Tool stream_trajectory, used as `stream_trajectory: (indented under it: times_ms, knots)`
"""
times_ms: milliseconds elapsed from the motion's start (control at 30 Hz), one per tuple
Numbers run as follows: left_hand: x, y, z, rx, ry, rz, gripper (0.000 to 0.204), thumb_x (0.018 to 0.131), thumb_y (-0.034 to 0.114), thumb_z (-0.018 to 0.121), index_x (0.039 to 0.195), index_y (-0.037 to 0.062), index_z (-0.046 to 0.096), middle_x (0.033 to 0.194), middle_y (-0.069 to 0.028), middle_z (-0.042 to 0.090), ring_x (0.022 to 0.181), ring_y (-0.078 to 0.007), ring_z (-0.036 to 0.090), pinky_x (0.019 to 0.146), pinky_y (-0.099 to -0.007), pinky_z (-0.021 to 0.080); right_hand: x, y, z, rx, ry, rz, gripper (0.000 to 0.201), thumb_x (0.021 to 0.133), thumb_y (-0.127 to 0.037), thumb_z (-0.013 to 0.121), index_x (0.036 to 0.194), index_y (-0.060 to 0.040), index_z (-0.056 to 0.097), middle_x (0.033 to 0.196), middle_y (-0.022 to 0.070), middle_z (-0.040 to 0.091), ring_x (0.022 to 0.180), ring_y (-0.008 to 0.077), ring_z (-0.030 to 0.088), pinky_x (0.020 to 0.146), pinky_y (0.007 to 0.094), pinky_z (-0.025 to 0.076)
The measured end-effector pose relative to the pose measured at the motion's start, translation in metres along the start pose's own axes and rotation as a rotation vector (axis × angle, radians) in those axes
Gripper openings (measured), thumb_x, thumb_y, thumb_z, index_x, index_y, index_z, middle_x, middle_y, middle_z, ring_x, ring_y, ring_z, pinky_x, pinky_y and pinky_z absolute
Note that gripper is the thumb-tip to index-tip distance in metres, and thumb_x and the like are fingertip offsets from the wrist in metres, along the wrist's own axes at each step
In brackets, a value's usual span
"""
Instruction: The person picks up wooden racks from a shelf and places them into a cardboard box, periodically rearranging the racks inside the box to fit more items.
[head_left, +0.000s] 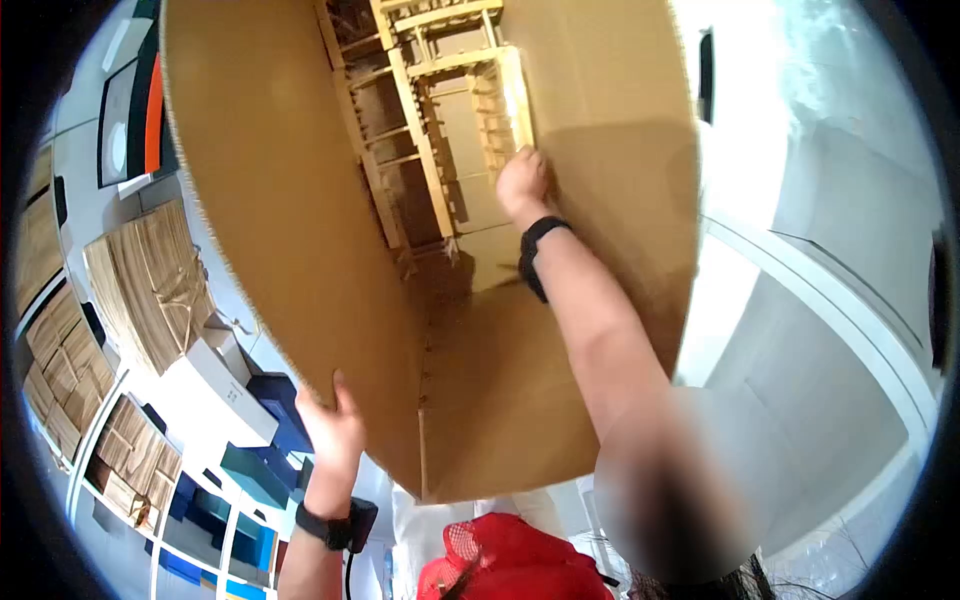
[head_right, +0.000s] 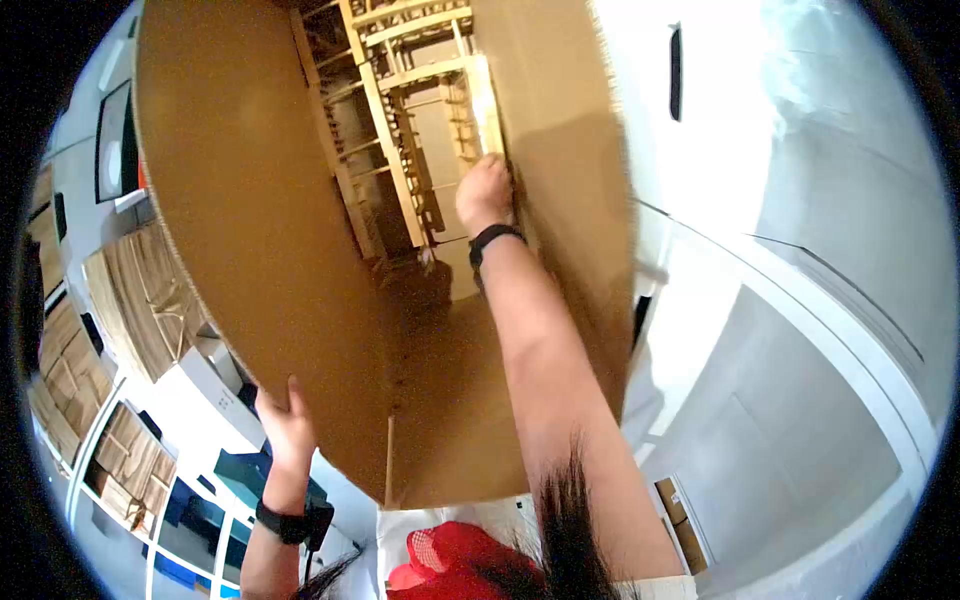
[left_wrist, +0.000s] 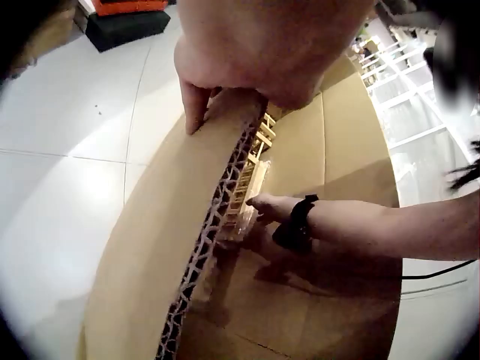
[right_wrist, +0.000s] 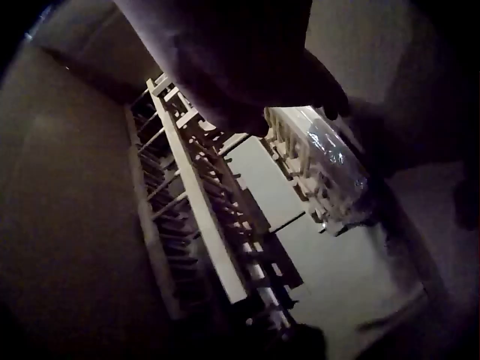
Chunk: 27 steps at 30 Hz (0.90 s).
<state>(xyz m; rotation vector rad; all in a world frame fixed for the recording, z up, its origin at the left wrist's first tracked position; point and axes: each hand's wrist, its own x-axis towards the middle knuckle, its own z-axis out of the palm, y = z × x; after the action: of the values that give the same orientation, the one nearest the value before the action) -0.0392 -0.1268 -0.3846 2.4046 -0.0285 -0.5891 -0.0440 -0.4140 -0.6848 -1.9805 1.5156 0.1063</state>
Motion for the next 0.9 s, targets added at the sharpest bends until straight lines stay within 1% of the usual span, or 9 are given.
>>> stream_trajectory:
  times_ms: [167,233,400,500,600,733,767,867,900]
  knots:
    - [0.003,0.001,0.007,-0.107,-0.031,0.041,0.025,0.076,-0.004,0.043,0.101,-0.0056,0.049,0.091,-0.0232,0.056,0.085,-0.0387,0.055,0.075,-0.0372,0.043,-0.080,-0.031,-0.066,-0.025,-0.327,0.364,0.049,0.090,-0.025,0.024,0.133,-0.0014,0.020,0.135,0.0190,0.028,0.119,0.0333,0.035,0.101,0.0429,0.026]
    - [0.006,-0.005,0.009,-0.057,-0.050,0.058,0.029,0.075,-0.003,0.044,0.104,-0.0045,0.049,0.096,-0.0242,0.054,0.088,-0.0427,0.051,0.078,-0.0408,0.042,-0.126,-0.061,-0.116,-0.490,-0.566,0.074,0.045,0.086,-0.022,0.036,0.124,0.0013,0.037,0.129,0.0222,0.035,0.118,0.0330,0.037,0.099,0.0401,0.029]
    - [0.016,-0.009,-0.006,-0.115,-0.273,-0.006,0.039,0.080,0.015,0.052,0.115,0.0014,0.043,0.106,-0.0223,0.052,0.091,-0.0395,0.053,0.076,-0.0415,0.044,-0.239,-0.073,-0.176,-0.107,-0.415,0.024,0.052,0.084,-0.032,0.049,0.122,0.0002,0.038,0.121,0.0232,0.043,0.113,0.0343,0.041,0.094,0.0383,0.034]
    - [0.027,0.004,-0.051,-0.299,-0.470,-0.558,0.058,0.080,0.035,0.055,0.123,0.0037,0.034,0.116,-0.0196,0.047,0.093,-0.0348,0.053,0.074,-0.0420,0.045,-0.316,-0.052,-0.223,0.175,-0.232,-0.092,0.046,0.085,-0.034,0.050,0.116,0.0003,0.046,0.109,0.0207,0.052,0.103,0.0322,0.049,0.088,0.0384,0.039]
    - [0.083,-0.021,-0.124,-0.222,-0.467,0.024,0.060,0.084,0.036,0.052,0.127,-0.0001,0.031,0.124,-0.0181,0.041,0.108,-0.0283,0.044,0.082,-0.0373,0.043,-0.430,-0.060,-0.319,0.055,-0.116,-0.094,0.036,0.084,-0.027,0.050,0.108,-0.0011,0.052,0.101,0.0197,0.055,0.095,0.0340,0.051,0.082,0.0393,0.041]
    - [0.184,-0.076,-0.278,-0.189,-0.588,0.457,0.036,0.085,0.009,0.048,0.119,-0.0021,0.040,0.112,-0.0140,0.049,0.094,-0.0189,0.050,0.077,-0.0286,0.044,-0.589,0.113,-0.311,-0.624,-0.170,-0.244,0.024,0.079,-0.018,0.051,0.099,-0.0074,0.057,0.100,0.0148,0.056,0.092,0.0325,0.052,0.075,0.0420,0.045]
    - [0.221,-0.124,-0.304,-0.076,-0.645,0.225,0.029,0.085,0.007,0.048,0.112,-0.0016,0.044,0.104,-0.0100,0.052,0.088,-0.0187,0.050,0.072,-0.0293,0.045,-0.649,0.126,-0.318,-0.376,0.077,-0.218,0.022,0.081,-0.017,0.047,0.096,-0.0069,0.059,0.094,0.0145,0.059,0.088,0.0291,0.056,0.070,0.0417,0.045]
    - [0.207,-0.138,-0.350,0.249,-0.688,-0.098,0.023,0.085,0.012,0.048,0.105,0.0003,0.046,0.094,-0.0079,0.051,0.079,-0.0167,0.048,0.066,-0.0285,0.043,-0.763,0.185,-0.296,-0.629,-0.527,0.459,0.031,0.084,-0.021,0.045,0.107,-0.0036,0.055,0.103,0.0128,0.056,0.095,0.0275,0.053,0.079,0.0418,0.042]
    - [0.197,-0.132,-0.352,0.298,-0.707,-0.140,0.021,0.085,0.013,0.047,0.103,0.0009,0.047,0.091,-0.0072,0.051,0.076,-0.0160,0.048,0.064,-0.0282,0.043,-0.808,0.211,-0.286,-0.384,-0.420,0.619,0.025,0.083,-0.022,0.049,0.099,-0.0039,0.056,0.092,0.0130,0.057,0.083,0.0274,0.055,0.070,0.0418,0.043]
